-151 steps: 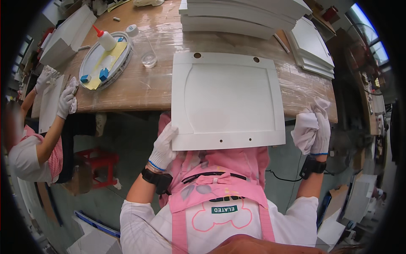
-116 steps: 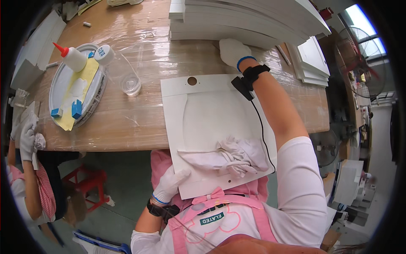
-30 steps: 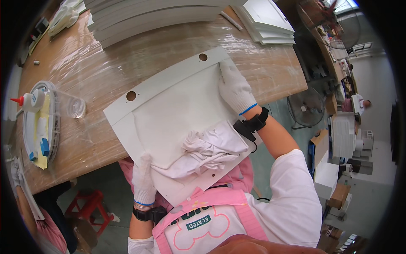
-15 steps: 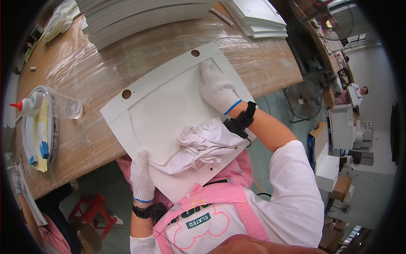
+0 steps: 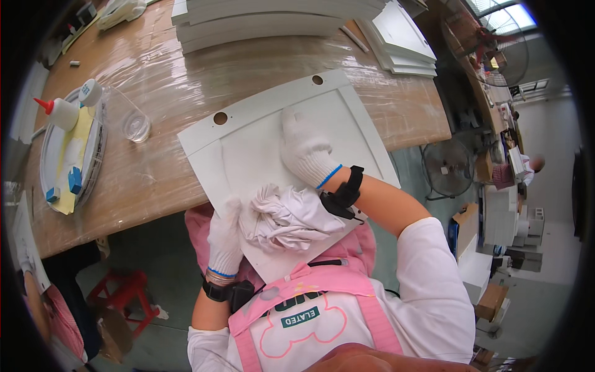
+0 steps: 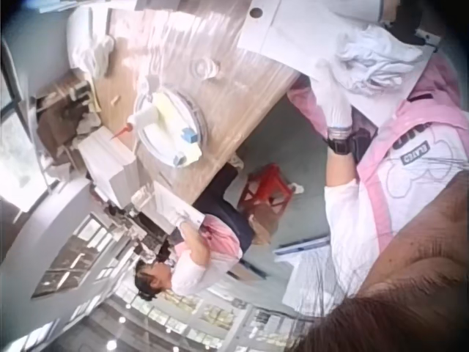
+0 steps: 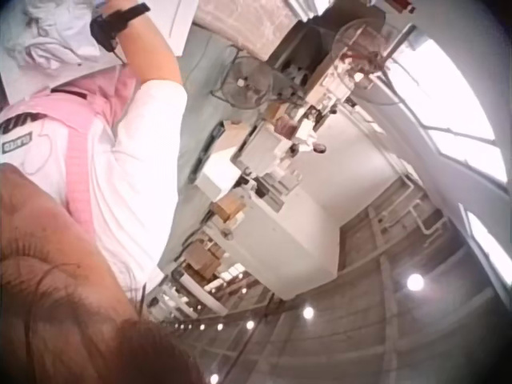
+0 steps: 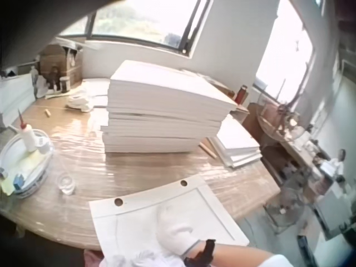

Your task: Cleaning and inspecting white cabinet door panels at a workbench.

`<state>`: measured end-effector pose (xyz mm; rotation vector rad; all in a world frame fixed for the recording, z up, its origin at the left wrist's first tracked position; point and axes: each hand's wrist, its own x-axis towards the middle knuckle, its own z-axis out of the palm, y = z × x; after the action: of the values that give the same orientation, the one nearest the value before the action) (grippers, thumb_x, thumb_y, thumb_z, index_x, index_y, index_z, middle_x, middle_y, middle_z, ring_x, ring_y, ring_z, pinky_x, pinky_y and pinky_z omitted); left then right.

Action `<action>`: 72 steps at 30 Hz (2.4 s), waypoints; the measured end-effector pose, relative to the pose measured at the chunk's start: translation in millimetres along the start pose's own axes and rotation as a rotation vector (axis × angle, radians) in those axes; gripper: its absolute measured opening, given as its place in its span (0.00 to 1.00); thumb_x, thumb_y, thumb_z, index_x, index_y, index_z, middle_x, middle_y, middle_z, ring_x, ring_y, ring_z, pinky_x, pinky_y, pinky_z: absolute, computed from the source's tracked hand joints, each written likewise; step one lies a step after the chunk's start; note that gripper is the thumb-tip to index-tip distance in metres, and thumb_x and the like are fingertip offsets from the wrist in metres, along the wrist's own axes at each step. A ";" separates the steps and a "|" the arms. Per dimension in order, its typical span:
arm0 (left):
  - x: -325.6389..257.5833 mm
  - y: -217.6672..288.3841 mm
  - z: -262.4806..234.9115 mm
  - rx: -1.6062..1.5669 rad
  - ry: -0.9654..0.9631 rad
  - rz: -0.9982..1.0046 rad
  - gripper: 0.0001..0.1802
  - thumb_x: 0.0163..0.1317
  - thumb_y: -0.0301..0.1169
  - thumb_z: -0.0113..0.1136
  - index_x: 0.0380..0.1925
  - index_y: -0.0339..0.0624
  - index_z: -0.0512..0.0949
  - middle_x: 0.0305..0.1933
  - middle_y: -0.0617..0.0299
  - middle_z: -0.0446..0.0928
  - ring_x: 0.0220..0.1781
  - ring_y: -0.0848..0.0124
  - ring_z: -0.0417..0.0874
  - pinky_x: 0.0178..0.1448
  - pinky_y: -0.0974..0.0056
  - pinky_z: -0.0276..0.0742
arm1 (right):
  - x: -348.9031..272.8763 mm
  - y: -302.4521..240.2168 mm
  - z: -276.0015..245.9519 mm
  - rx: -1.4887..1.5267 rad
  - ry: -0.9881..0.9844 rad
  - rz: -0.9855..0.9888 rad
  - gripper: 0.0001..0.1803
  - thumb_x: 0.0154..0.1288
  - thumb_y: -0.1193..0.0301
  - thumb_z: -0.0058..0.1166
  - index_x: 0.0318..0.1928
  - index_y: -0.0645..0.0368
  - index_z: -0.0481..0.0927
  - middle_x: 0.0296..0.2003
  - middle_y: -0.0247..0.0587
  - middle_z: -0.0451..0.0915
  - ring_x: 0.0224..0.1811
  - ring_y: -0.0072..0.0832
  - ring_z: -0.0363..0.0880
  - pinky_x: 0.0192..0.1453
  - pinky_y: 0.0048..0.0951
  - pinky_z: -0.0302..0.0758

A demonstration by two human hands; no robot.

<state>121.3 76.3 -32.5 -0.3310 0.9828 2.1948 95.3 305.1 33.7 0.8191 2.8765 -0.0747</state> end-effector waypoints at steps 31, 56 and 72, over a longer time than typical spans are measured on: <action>-7.5 18.8 23.8 0.255 0.065 -0.051 0.18 0.75 0.36 0.53 0.55 0.33 0.75 0.49 0.59 0.81 0.48 0.73 0.82 0.52 0.68 0.80 | -35.9 -60.8 3.8 0.134 0.057 -0.320 0.27 0.65 0.70 0.50 0.64 0.62 0.66 0.33 0.60 0.81 0.30 0.51 0.83 0.26 0.50 0.78; 3.9 1.6 8.6 0.251 0.047 -0.002 0.18 0.74 0.39 0.54 0.52 0.35 0.78 0.44 0.61 0.83 0.44 0.74 0.82 0.48 0.67 0.80 | -33.4 -49.5 11.0 0.008 0.195 -0.210 0.26 0.67 0.68 0.48 0.65 0.58 0.67 0.41 0.53 0.82 0.32 0.52 0.83 0.28 0.52 0.78; -3.6 11.5 17.5 0.347 0.047 0.050 0.17 0.75 0.38 0.53 0.48 0.34 0.79 0.42 0.59 0.83 0.40 0.74 0.82 0.46 0.67 0.80 | -23.0 -44.8 7.7 -0.044 0.287 -0.101 0.16 0.67 0.71 0.46 0.54 0.60 0.71 0.48 0.56 0.78 0.40 0.56 0.82 0.37 0.56 0.78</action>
<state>116.8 81.9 -12.5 -0.1968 1.3850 2.0186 92.0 254.4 30.0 0.7288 3.1741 0.1038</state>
